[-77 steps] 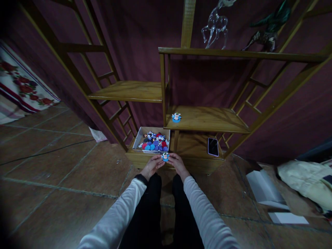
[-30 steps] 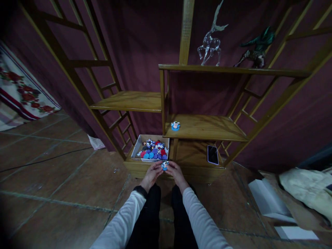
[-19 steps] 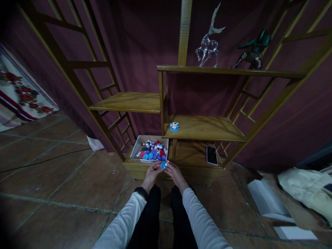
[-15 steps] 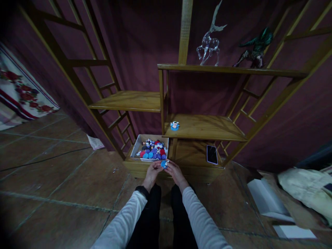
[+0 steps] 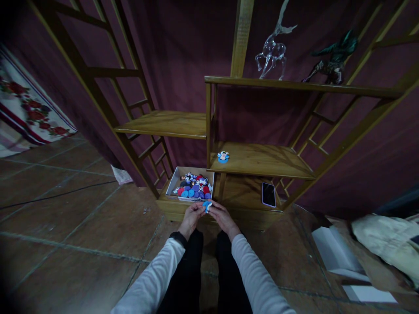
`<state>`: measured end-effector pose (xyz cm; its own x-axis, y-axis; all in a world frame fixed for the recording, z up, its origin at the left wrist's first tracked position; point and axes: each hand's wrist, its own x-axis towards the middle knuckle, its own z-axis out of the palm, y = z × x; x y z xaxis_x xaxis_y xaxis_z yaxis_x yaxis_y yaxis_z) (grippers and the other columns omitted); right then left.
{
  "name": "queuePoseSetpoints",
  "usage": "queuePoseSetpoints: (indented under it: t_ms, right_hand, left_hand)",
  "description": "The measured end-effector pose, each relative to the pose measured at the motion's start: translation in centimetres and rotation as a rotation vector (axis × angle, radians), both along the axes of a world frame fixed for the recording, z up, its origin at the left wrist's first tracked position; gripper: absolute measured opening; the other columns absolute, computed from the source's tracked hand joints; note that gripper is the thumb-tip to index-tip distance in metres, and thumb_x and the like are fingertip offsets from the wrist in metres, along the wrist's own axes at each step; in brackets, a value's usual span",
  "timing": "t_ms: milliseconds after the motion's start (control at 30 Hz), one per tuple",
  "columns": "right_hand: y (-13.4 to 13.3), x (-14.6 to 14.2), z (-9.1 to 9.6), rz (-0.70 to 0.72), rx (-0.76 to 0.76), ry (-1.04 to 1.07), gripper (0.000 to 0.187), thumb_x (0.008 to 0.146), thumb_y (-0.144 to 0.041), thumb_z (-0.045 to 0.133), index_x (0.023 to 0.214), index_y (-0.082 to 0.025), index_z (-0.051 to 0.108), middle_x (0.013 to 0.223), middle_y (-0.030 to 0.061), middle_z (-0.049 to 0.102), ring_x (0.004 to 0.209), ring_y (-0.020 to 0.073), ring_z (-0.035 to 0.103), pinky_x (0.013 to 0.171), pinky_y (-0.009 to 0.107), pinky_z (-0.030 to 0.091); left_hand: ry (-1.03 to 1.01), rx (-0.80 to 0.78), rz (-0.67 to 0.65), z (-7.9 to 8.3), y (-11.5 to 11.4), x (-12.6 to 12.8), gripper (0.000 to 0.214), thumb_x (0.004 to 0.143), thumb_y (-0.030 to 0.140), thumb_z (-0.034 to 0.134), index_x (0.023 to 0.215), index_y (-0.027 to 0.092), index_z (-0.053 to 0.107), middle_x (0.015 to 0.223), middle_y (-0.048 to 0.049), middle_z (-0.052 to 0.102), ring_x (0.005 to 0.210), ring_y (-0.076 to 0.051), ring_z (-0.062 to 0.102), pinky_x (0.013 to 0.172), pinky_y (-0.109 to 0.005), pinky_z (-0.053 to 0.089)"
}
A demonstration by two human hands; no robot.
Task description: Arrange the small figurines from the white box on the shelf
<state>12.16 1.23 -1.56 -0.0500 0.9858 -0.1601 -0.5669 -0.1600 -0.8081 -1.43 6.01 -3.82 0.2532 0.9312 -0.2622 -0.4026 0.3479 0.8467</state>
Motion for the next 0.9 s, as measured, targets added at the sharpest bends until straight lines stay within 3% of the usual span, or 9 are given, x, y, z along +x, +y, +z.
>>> queuePoseSetpoints:
  t_ms: [167,300,433,600,900]
  right_hand:
    - [0.0,0.0,0.1,0.024,0.019,0.012,0.048,0.063,-0.029,0.076,0.110,-0.023,0.063,0.116,0.0037,0.063,0.116,0.0211,0.052,0.105,0.037,0.033]
    - [0.2,-0.1,0.0,0.019,-0.007,0.003,0.047,0.067,-0.038,0.073,0.110,-0.023,0.063,0.114,0.0050,0.064,0.112,0.0221,0.056,0.100,0.040,0.039]
    - [0.4,-0.1,-0.9,-0.027,-0.071,-0.054,0.041,0.069,-0.043,0.070,0.104,-0.023,0.064,0.107,0.0061,0.067,0.097,0.0227,0.064,0.089,0.041,0.048]
    - [0.5,-0.3,-2.2,-0.156,-0.101,-0.173,0.037,0.063,-0.041,0.075,0.092,-0.021,0.065,0.089,0.0043,0.070,0.072,0.0171,0.067,0.072,0.035,0.054]
    - [0.5,-0.2,-1.6,-0.268,-0.131,-0.271,0.040,0.058,-0.049,0.073,0.084,-0.020,0.063,0.079,0.0022,0.067,0.063,0.0147,0.064,0.058,0.028,0.055]
  left_hand:
    - [-0.017,-0.003,0.005,0.3,-0.1,-0.1,0.036,0.047,0.025,0.083,0.076,0.013,0.065,0.065,-0.0013,0.064,0.061,-0.010,0.058,0.066,-0.025,0.047]
    - [-0.050,-0.040,0.039,0.6,-0.1,-0.2,0.039,0.049,0.026,0.082,0.082,0.016,0.066,0.063,0.0016,0.060,0.058,-0.007,0.056,0.063,-0.022,0.046]
    - [-0.022,-0.052,0.076,0.6,0.0,-0.2,0.040,0.050,0.027,0.081,0.087,0.018,0.066,0.061,0.0033,0.058,0.055,-0.006,0.053,0.056,-0.018,0.043]
    - [0.034,-0.055,0.046,0.5,0.0,-0.2,0.034,0.053,0.030,0.079,0.082,0.016,0.068,0.065,0.0002,0.061,0.053,-0.005,0.052,0.051,-0.017,0.040]
    - [-0.021,-0.069,-0.020,0.2,0.0,0.0,0.025,0.060,0.027,0.076,0.081,0.015,0.067,0.076,-0.0047,0.066,0.067,-0.010,0.060,0.067,-0.024,0.050]
